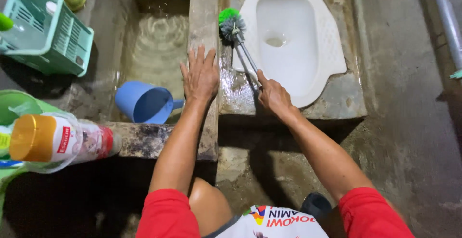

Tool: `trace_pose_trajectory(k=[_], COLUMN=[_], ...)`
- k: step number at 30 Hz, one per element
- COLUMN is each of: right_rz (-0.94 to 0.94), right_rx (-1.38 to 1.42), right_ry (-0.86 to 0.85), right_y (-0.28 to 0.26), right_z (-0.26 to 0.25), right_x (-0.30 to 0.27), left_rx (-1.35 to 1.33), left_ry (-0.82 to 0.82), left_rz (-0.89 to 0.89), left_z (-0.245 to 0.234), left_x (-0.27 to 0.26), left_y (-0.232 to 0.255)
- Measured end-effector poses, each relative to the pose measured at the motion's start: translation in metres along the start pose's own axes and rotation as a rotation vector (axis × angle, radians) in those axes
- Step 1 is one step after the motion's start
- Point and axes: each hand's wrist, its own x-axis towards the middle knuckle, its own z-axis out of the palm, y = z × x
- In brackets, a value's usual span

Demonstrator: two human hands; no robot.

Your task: Cleaning a squat toilet with a brush and water.

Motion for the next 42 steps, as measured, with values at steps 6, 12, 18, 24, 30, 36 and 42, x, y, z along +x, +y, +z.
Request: trace_pose_trajectory(k=[6,12,18,24,30,36,42], right_rz=[-0.036,-0.088,0.062,0.103,-0.004,-0.154,-0.036], right_rx=[0.025,0.103,0.086,0.069,0.072,0.147,0.091], right_ry=[0.014,-0.025,-0.102,-0.066,-0.016,0.024,-0.076], right_y=[-0.002,-0.007,-0.005,-0.028,-0.005,-0.009,-0.009], right_z=[-0.011,-0.042,-0.021,-0.028,-0.009,-0.038,-0.031], right_x=[-0.038,-0.098,-0.043,0.012,-0.029,-0.094,-0.049], left_rx=[0.011,0.003,0.021,-0.029,-0.008,-0.012,0.011], left_ry=[0.033,0.028,0.031,0.048,0.026,0.083,0.078], left_rz=[0.043,0.013,0.022,0.019,0.001,0.022,0.037], left_z=[0.008,0.003,0.006,0.007,0.005,0.018,0.019], left_x=[-0.001,-0.005,0.0,0.0,0.0,-0.003,0.002], left_y=[-0.005,0.0,-0.004,-0.005,-0.002,-0.007,-0.01])
